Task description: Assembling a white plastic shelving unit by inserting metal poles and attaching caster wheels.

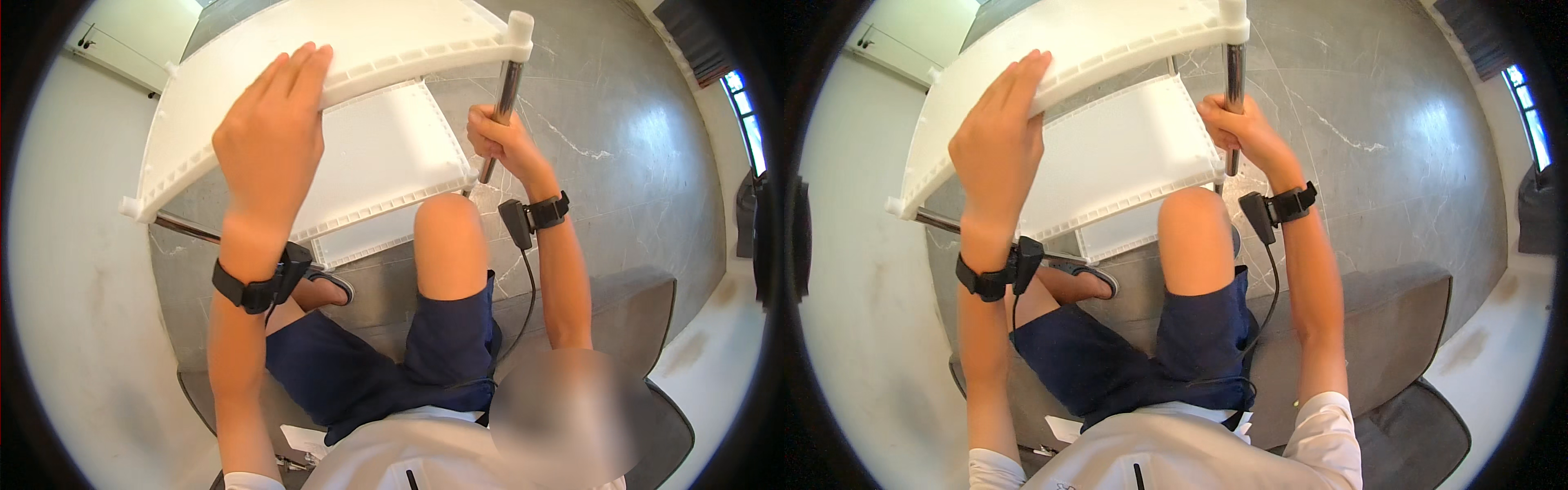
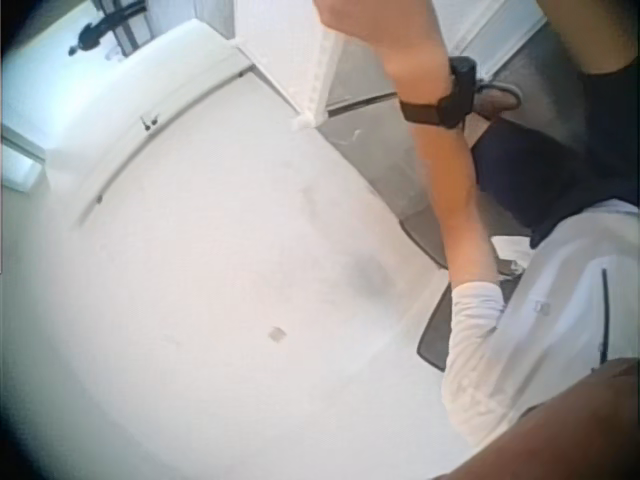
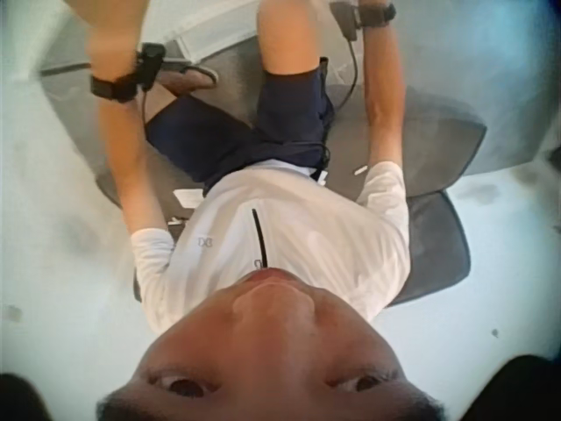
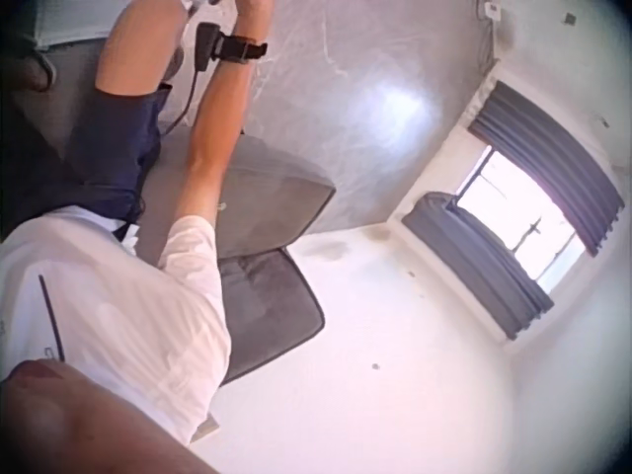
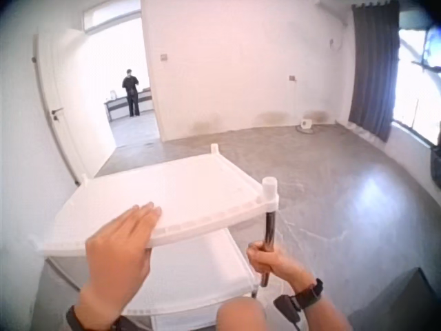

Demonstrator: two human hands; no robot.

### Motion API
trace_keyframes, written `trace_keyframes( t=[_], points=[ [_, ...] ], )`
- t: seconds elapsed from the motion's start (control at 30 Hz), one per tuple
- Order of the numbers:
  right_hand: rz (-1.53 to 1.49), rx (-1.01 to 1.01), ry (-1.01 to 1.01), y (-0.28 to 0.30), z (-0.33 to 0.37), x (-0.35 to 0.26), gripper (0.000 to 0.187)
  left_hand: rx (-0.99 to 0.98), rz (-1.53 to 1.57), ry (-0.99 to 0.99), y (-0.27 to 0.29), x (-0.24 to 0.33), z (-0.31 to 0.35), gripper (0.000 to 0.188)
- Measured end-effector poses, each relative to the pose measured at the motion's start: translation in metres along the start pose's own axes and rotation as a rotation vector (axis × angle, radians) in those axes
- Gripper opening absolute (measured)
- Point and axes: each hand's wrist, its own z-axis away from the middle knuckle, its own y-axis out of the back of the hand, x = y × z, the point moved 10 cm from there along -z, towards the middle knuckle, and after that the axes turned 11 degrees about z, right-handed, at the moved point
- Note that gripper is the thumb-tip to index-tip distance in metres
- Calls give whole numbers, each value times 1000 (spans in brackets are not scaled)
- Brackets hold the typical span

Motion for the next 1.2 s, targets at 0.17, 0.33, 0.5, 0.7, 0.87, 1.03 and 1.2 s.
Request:
trace_keyframes(
  t=[0.17,0.33,0.5,0.7,0.87,1.03,1.2],
  points=[
    [176,374,-69,13,7,3,46,-26,36,55,2,-8,3,51],
    [204,548,-20,20,17,0,44,-65,34,58,0,-5,-1,53],
    [318,724,-20,23,35,7,47,-103,94,58,-4,1,1,59],
    [336,762,1,30,48,10,46,-60,130,-4,-12,6,2,59],
    [142,273,-47,8,31,12,28,-37,124,17,-4,10,8,57],
    [68,323,4,3,30,7,23,-35,299,-69,14,20,12,44],
    [158,383,22,14,33,14,34,-103,430,-11,38,48,43,43]
  ],
)
